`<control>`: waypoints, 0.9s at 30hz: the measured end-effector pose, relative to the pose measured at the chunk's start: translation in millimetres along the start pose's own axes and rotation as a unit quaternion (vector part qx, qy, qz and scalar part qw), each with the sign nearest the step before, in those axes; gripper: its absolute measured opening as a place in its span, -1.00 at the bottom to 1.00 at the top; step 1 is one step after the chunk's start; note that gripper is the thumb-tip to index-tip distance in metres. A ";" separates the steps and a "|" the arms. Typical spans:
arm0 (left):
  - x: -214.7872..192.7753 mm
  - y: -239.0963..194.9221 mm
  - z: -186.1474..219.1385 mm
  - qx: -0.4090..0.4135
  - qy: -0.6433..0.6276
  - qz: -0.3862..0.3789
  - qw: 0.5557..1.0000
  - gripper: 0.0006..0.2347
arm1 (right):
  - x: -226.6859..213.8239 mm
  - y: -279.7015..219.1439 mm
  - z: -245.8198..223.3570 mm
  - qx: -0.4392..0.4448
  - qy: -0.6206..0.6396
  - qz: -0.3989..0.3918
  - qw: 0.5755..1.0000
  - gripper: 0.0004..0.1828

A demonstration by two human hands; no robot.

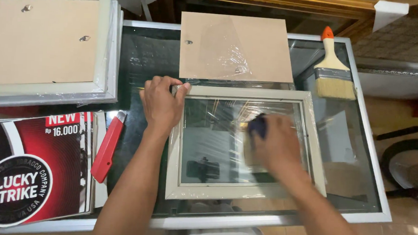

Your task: Cleaning a picture frame and glass using a brush and a cloth.

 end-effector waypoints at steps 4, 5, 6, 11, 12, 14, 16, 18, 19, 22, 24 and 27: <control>-4.4 -1.1 4.5 -0.004 -0.007 -0.001 1.000 -0.82 | -17.7 -0.3 88.1 0.093 -0.057 0.066 0.992 -0.46; -4.6 -1.6 5.7 -0.009 -0.004 -0.004 1.000 -0.82 | -18.1 0.5 85.0 0.094 -0.054 0.065 0.992 -0.46; -4.7 -2.3 6.9 -0.014 -0.001 -0.008 1.000 -0.83 | -18.4 1.2 81.9 0.095 -0.052 0.063 0.992 -0.47; -3.0 -1.8 2.3 -0.004 -0.009 -0.004 1.000 -0.82 | 25.8 31.8 -32.8 0.016 -0.005 0.018 1.000 -0.50; -1.8 -0.8 2.0 -0.001 -0.006 0.000 1.000 -0.82 | 39.7 38.2 -65.8 -0.044 0.008 0.010 0.999 -0.49; -1.2 -0.3 -1.9 -0.002 -0.005 -0.003 1.000 -0.81 | 52.6 29.6 -119.8 -0.106 0.020 0.003 0.994 -0.50; -0.6 1.5 -1.3 -0.002 -0.004 -0.004 1.000 -0.81 | 53.1 25.6 -148.4 -0.170 0.032 -0.002 0.985 -0.50; -0.7 1.7 -1.1 -0.006 -0.006 -0.012 1.000 -0.80 | 51.1 28.9 -141.9 -0.150 0.054 -0.047 0.986 -0.51; -0.2 0.9 0.4 -0.005 -0.007 -0.014 1.000 -0.80 | 42.6 30.8 -119.7 -0.148 0.054 -0.047 0.986 -0.51; -2.1 -1.2 2.4 -0.006 -0.005 -0.007 1.000 -0.81 | 11.6 38.6 -31.6 -0.041 0.037 -0.019 0.998 -0.51; -3.4 -0.2 3.5 -0.003 -0.010 -0.009 1.000 -0.83 | -20.1 40.0 39.5 0.060 -0.009 0.040 0.997 -0.54; -2.9 -1.0 2.9 -0.008 -0.007 -0.013 1.000 -0.81 | -19.8 51.4 114.7 0.106 -0.033 0.068 0.991 -0.50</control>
Point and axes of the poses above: each hand's wrist, its own y-axis towards the middle knuckle, its own x-axis out of the palm, z = x × y, the point moved 8 cm from there along y, towards the middle knuckle, and after that the axes turned 7 degrees about -z, right-handed, at the moved point
